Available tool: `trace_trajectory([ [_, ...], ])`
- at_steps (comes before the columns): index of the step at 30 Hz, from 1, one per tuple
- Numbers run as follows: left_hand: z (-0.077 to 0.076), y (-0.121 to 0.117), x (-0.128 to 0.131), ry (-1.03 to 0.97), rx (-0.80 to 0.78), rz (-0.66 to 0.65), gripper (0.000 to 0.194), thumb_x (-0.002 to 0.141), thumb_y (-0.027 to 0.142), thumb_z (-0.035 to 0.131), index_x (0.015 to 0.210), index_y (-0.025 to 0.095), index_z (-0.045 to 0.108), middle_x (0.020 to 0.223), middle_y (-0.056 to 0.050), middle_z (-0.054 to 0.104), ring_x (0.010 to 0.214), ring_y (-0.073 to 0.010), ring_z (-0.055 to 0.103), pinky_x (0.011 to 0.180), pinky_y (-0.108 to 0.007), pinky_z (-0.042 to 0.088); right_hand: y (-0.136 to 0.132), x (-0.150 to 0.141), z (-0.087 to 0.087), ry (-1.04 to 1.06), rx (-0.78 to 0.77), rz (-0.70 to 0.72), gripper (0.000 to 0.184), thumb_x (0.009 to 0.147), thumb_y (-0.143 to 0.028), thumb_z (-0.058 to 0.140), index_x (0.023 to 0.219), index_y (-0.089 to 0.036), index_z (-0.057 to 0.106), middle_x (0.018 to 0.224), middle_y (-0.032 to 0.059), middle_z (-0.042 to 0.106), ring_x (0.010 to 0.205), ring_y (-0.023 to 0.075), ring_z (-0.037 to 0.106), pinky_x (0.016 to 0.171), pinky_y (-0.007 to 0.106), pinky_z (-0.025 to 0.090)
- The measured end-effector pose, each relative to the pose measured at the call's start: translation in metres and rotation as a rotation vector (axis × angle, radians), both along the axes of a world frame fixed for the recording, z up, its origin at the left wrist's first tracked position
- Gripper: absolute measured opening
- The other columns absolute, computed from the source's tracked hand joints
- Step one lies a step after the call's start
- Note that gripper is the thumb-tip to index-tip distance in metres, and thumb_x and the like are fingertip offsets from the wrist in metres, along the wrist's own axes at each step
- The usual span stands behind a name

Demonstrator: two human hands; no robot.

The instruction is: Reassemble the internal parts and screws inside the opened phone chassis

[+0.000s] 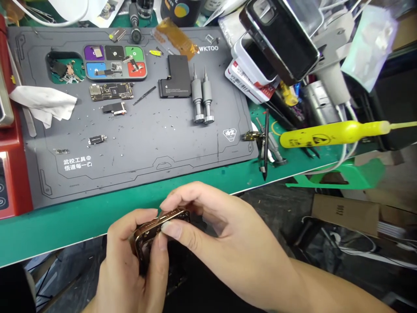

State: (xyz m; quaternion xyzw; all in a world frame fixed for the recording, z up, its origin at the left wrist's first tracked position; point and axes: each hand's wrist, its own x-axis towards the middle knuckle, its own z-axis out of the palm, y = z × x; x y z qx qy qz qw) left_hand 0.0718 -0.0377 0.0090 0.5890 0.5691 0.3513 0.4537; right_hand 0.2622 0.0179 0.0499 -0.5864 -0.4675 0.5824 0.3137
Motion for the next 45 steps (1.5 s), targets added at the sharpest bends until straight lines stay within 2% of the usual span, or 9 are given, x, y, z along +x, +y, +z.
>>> trace_trajectory([
  [11,-0.001,-0.002,0.000,0.015,-0.017,-0.016,0.046,0.112,0.009,0.069,0.147,0.037,0.060,0.119,0.002,0.089,0.100,-0.0152,0.093,0.088,-0.020,0.075,-0.004,0.000,-0.005,-0.056,0.118,0.033,0.012,0.103,-0.016,0.081,0.104,-0.028,0.080,0.102,-0.0031,0.092,0.090,0.0162,0.088,0.086,0.028,0.074],
  [15,0.008,0.007,0.001,0.010,-0.147,-0.001,0.046,0.118,0.021,0.067,0.156,0.045,0.057,0.128,0.000,0.088,0.099,-0.0135,0.090,0.084,-0.018,0.074,-0.004,0.003,-0.007,-0.231,0.309,0.121,0.014,0.108,-0.013,0.076,0.107,-0.026,0.079,0.109,-0.0011,0.092,0.101,0.0160,0.089,0.095,0.028,0.074],
  [18,0.015,0.011,0.001,-0.048,-0.264,-0.035,0.043,0.121,0.026,0.063,0.156,0.048,0.055,0.103,0.004,0.086,0.074,-0.0130,0.083,0.066,-0.019,0.072,-0.007,0.006,-0.011,-0.356,0.494,0.181,0.015,0.112,-0.011,0.072,0.109,-0.022,0.082,0.126,0.0076,0.092,0.121,0.0185,0.088,0.107,0.028,0.073],
  [21,0.019,0.011,0.005,-0.048,-0.336,0.042,0.038,0.118,0.036,0.069,0.154,0.041,0.059,0.075,0.007,0.072,0.056,-0.0170,0.072,0.052,-0.025,0.065,-0.010,0.007,-0.012,-0.437,0.569,0.214,0.019,0.113,-0.008,0.069,0.108,-0.019,0.084,0.130,0.0107,0.092,0.120,0.0181,0.089,0.109,0.026,0.072],
  [24,0.021,0.016,0.016,-0.007,-0.307,0.178,0.048,0.107,0.048,0.082,0.150,0.035,0.064,0.077,0.004,0.067,0.064,-0.0226,0.074,0.056,-0.033,0.066,-0.011,0.007,-0.011,-0.465,0.549,0.211,0.018,0.115,-0.009,0.069,0.110,-0.020,0.082,0.128,0.0085,0.093,0.118,0.0184,0.089,0.110,0.027,0.072],
  [30,0.016,0.038,0.024,0.010,-0.260,0.183,0.050,0.102,0.054,0.085,0.144,0.036,0.065,0.088,0.000,0.070,0.085,-0.0284,0.080,0.072,-0.040,0.072,-0.002,0.010,-0.007,-0.478,0.430,0.283,0.022,0.116,-0.010,0.063,0.107,-0.023,0.078,0.115,0.0061,0.092,0.108,0.0210,0.089,0.098,0.032,0.074],
  [33,0.012,0.036,0.013,0.016,-0.282,0.132,0.044,0.105,0.049,0.083,0.143,0.035,0.065,0.089,0.000,0.073,0.079,-0.0259,0.079,0.067,-0.037,0.070,0.001,0.011,-0.005,-0.498,0.406,0.320,0.020,0.114,-0.008,0.063,0.106,-0.022,0.076,0.114,0.0067,0.090,0.106,0.0212,0.087,0.095,0.033,0.072],
  [39,0.007,0.025,-0.007,0.037,-0.278,-0.148,0.029,0.120,0.032,0.061,0.146,0.046,0.059,0.085,0.009,0.077,0.062,-0.0129,0.075,0.051,-0.017,0.060,0.005,0.011,-0.005,-0.521,0.356,0.367,0.019,0.114,-0.007,0.063,0.104,-0.022,0.071,0.109,0.0053,0.086,0.098,0.0209,0.083,0.087,0.035,0.067],
  [45,0.010,0.034,-0.002,0.028,-0.259,-0.125,0.025,0.118,0.028,0.058,0.139,0.041,0.061,0.083,0.010,0.077,0.063,-0.0122,0.076,0.056,-0.018,0.066,0.006,0.008,-0.009,-0.493,0.381,0.405,0.022,0.116,-0.007,0.056,0.105,-0.019,0.071,0.105,0.0100,0.082,0.095,0.0234,0.079,0.082,0.038,0.063],
])
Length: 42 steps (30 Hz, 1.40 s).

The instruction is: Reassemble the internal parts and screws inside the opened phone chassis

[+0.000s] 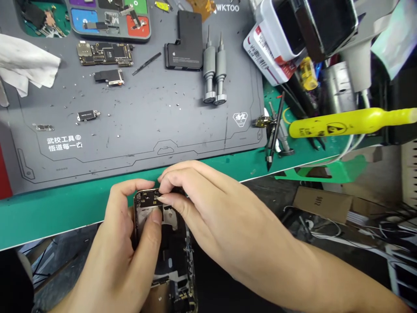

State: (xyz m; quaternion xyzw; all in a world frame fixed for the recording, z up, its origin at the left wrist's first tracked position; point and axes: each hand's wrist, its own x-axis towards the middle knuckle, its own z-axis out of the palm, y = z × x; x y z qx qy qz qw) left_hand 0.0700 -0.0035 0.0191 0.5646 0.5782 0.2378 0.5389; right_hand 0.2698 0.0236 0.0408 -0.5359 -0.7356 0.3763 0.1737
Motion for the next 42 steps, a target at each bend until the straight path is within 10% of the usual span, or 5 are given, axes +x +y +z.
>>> trace_trajectory([
  [11,0.002,-0.004,-0.003,-0.114,-0.166,0.055,0.018,0.123,0.039,0.059,0.141,0.044,0.061,0.109,0.008,0.083,0.091,-0.0113,0.082,0.079,-0.021,0.068,0.004,0.001,0.001,-0.047,0.055,0.076,0.023,0.114,-0.004,0.052,0.107,-0.013,0.072,0.107,0.0117,0.080,0.095,0.0215,0.076,0.083,0.035,0.062],
  [42,0.001,-0.007,-0.003,-0.133,-0.178,0.110,0.022,0.127,0.047,0.055,0.147,0.052,0.065,0.097,0.006,0.072,0.086,-0.0097,0.068,0.076,-0.012,0.057,0.000,0.000,-0.008,-0.035,0.178,0.036,0.020,0.118,-0.006,0.055,0.109,-0.014,0.070,0.108,0.0125,0.079,0.095,0.0234,0.076,0.082,0.037,0.064],
])
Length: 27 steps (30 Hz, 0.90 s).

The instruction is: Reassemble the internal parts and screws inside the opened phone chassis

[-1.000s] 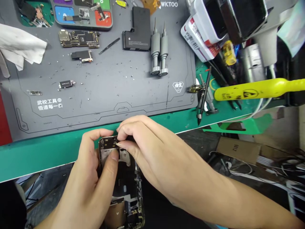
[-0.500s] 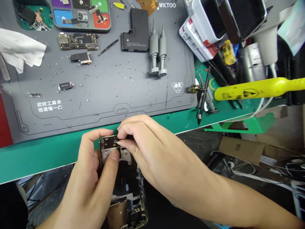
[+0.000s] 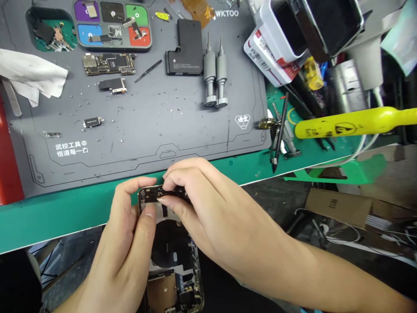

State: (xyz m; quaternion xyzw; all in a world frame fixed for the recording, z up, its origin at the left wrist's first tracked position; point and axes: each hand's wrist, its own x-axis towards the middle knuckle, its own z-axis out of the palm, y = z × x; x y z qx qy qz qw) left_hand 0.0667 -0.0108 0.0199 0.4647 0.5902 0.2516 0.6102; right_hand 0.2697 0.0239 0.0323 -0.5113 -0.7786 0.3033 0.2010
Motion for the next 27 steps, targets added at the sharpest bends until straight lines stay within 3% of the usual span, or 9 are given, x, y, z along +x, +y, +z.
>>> trace_trajectory([
  [2,-0.0009,0.0000,0.0000,0.002,0.004,-0.017,0.023,0.128,0.047,0.054,0.147,0.052,0.064,0.093,0.006,0.069,0.083,-0.0100,0.067,0.074,-0.013,0.056,0.0003,0.0002,0.0005,-0.006,-0.007,0.003,0.020,0.118,-0.005,0.056,0.107,-0.014,0.070,0.107,0.0120,0.078,0.095,0.0236,0.075,0.080,0.037,0.064],
  [7,-0.0012,0.0002,0.0014,0.007,0.002,-0.009,0.024,0.128,0.046,0.054,0.147,0.055,0.065,0.085,0.008,0.061,0.067,-0.0104,0.045,0.070,-0.011,0.053,-0.0010,-0.0016,-0.0021,0.032,-0.040,-0.017,0.022,0.115,-0.001,0.055,0.106,-0.015,0.068,0.103,0.0099,0.076,0.090,0.0212,0.074,0.078,0.035,0.065],
  [11,-0.0001,0.0010,0.0009,-0.047,-0.045,0.013,0.024,0.128,0.047,0.054,0.147,0.056,0.066,0.106,0.006,0.070,0.086,-0.0088,0.062,0.082,-0.012,0.057,-0.0017,-0.0023,-0.0026,0.062,-0.063,-0.028,0.022,0.115,-0.001,0.053,0.108,-0.018,0.065,0.107,0.0098,0.076,0.093,0.0199,0.074,0.080,0.033,0.067],
  [17,-0.0039,0.0008,0.0008,-0.019,-0.028,0.017,0.025,0.127,0.049,0.053,0.147,0.054,0.066,0.105,0.005,0.067,0.076,-0.0120,0.049,0.085,-0.017,0.059,0.0003,0.0011,0.0017,0.046,-0.102,-0.012,0.024,0.116,-0.002,0.051,0.109,-0.021,0.063,0.109,0.0083,0.077,0.094,0.0194,0.074,0.081,0.035,0.067],
  [21,-0.0049,-0.0009,0.0009,-0.034,-0.006,0.009,0.025,0.128,0.047,0.053,0.148,0.054,0.066,0.119,0.005,0.072,0.092,-0.0104,0.064,0.091,-0.018,0.060,0.0020,0.0015,0.0043,-0.009,-0.057,-0.004,0.023,0.117,-0.004,0.052,0.106,-0.019,0.066,0.104,0.0084,0.077,0.090,0.0213,0.073,0.078,0.037,0.063],
  [27,-0.0019,-0.0010,0.0000,-0.033,-0.005,-0.003,0.024,0.128,0.048,0.054,0.147,0.056,0.066,0.103,0.007,0.069,0.077,-0.0093,0.055,0.081,-0.014,0.057,0.0018,-0.0018,0.0043,-0.037,-0.038,-0.010,0.020,0.116,-0.004,0.059,0.103,-0.015,0.069,0.103,0.0099,0.077,0.090,0.0226,0.074,0.077,0.037,0.060],
])
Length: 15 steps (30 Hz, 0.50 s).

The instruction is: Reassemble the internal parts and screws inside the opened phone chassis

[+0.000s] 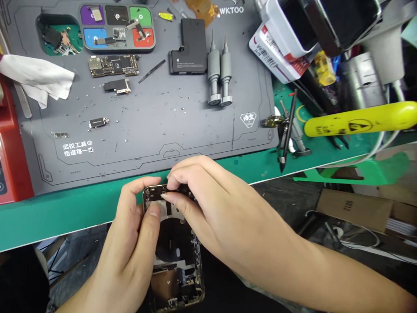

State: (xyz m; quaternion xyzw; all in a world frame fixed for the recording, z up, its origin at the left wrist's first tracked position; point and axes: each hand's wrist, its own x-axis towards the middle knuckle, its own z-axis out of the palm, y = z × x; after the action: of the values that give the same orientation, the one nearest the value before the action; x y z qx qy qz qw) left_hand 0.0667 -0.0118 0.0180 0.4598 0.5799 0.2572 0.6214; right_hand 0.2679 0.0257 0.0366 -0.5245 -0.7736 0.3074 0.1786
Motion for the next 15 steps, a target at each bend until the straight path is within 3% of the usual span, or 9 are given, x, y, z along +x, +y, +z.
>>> trace_trajectory([
  [4,-0.0011,0.0011,0.0016,-0.012,-0.023,0.014,0.025,0.127,0.047,0.055,0.150,0.053,0.065,0.108,0.006,0.075,0.081,-0.0095,0.060,0.080,-0.015,0.058,-0.0017,-0.0003,-0.0030,0.007,0.004,-0.014,0.023,0.116,-0.002,0.055,0.103,-0.016,0.068,0.101,0.0087,0.075,0.086,0.0207,0.071,0.075,0.035,0.059],
  [10,-0.0029,0.0019,0.0029,-0.022,-0.065,0.043,0.024,0.126,0.049,0.058,0.147,0.048,0.069,0.134,0.004,0.078,0.098,-0.0111,0.069,0.095,-0.020,0.062,-0.0009,0.0029,-0.0001,0.016,-0.029,-0.025,0.024,0.114,-0.002,0.052,0.104,-0.018,0.066,0.101,0.0071,0.074,0.085,0.0191,0.069,0.075,0.034,0.058],
  [15,-0.0031,0.0005,0.0010,-0.011,-0.041,0.056,0.024,0.126,0.049,0.058,0.147,0.046,0.070,0.131,0.002,0.079,0.099,-0.0129,0.069,0.096,-0.024,0.062,0.0012,0.0033,0.0004,-0.036,0.063,0.009,0.023,0.114,-0.005,0.057,0.099,-0.017,0.071,0.099,0.0082,0.078,0.089,0.0234,0.068,0.080,0.039,0.057],
])
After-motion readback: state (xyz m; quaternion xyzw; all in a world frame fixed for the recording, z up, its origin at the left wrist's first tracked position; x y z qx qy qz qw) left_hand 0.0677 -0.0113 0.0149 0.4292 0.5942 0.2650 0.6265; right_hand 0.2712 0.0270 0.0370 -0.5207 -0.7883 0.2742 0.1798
